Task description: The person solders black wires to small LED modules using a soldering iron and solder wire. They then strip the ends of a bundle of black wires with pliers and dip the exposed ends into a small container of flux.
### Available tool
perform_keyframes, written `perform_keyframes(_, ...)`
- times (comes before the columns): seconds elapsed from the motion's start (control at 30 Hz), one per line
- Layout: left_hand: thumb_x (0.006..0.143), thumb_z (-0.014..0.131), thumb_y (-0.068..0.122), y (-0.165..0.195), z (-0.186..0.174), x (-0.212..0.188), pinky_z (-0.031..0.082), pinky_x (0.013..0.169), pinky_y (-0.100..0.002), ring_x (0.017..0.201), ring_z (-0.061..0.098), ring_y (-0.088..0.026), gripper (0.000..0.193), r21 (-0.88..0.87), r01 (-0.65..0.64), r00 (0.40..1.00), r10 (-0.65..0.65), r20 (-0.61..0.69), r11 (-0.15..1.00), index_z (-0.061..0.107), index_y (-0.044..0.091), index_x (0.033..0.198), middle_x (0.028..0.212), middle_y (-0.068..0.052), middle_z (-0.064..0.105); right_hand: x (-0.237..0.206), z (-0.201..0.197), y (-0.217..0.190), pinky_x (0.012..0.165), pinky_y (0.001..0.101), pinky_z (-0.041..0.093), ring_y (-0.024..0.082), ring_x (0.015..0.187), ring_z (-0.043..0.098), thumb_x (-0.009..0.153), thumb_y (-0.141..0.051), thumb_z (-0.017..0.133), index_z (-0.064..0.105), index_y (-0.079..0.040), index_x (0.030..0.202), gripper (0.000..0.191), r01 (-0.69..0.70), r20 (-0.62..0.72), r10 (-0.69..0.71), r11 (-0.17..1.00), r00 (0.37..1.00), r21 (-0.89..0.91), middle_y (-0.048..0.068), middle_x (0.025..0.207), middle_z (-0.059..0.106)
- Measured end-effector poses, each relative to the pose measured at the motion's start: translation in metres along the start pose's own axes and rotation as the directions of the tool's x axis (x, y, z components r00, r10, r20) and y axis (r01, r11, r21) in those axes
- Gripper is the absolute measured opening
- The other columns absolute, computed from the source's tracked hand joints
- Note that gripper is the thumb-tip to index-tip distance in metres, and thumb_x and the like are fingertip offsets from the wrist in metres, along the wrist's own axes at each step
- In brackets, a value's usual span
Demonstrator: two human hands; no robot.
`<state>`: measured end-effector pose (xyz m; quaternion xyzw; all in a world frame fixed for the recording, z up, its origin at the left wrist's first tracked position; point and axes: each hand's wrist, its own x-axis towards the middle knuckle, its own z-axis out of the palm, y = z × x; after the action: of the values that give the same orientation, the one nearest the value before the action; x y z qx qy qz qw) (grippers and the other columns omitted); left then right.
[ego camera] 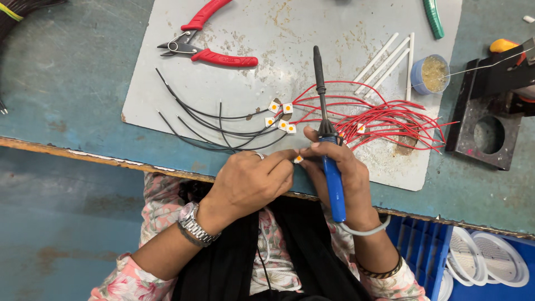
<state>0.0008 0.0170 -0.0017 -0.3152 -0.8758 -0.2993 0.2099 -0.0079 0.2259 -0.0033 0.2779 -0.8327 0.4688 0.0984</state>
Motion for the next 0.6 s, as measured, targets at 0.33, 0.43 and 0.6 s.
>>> perform_keyframes(0.33, 0.085, 0.073, 0.015, 0.001, 0.003, 0.0, 0.045, 0.051, -0.03, 0.05, 0.053, -0.014, 0.014, 0.093, -0.043, 0.999, 0.042, 0.011, 0.995, 0.062, 0.006, 0.085, 0.106, -0.006, 0.073, -0.029, -0.052, -0.009, 0.087, 0.033, 0.062, 0.025, 0.092, 0.075, 0.111, -0.022, 0.066, 0.049, -0.003, 0.145, 0.042, -0.044, -0.316, 0.098, 0.984, 0.944, 0.173, 0.02, 0.113, 0.073)
perform_keyframes(0.43, 0.086, 0.073, 0.014, 0.003, 0.004, 0.0, 0.045, 0.052, -0.03, 0.05, 0.053, -0.015, 0.013, 0.085, -0.03, 0.999, 0.031, -0.009, 0.996, 0.064, 0.004, 0.087, 0.104, -0.005, 0.072, -0.033, -0.069, -0.003, 0.07, 0.0291, 0.06, 0.021, 0.079, 0.07, 0.105, -0.041, 0.071, 0.051, 0.0, 0.143, 0.059, 0.038, -0.437, 0.037, 0.986, 0.899, 0.161, 0.018, 0.106, 0.069)
perform_keyframes(0.6, 0.086, 0.073, 0.012, 0.003, 0.006, 0.002, 0.045, 0.052, -0.031, 0.052, 0.053, -0.016, 0.011, 0.111, -0.035, 0.999, 0.034, 0.01, 0.993, 0.064, 0.006, 0.085, 0.099, -0.004, 0.07, -0.04, -0.091, -0.004, 0.056, 0.0248, 0.052, 0.018, 0.063, 0.063, 0.096, -0.044, 0.077, 0.059, 0.008, 0.125, 0.063, 0.023, -0.568, 0.093, 0.981, 0.818, 0.193, 0.02, 0.096, 0.065)
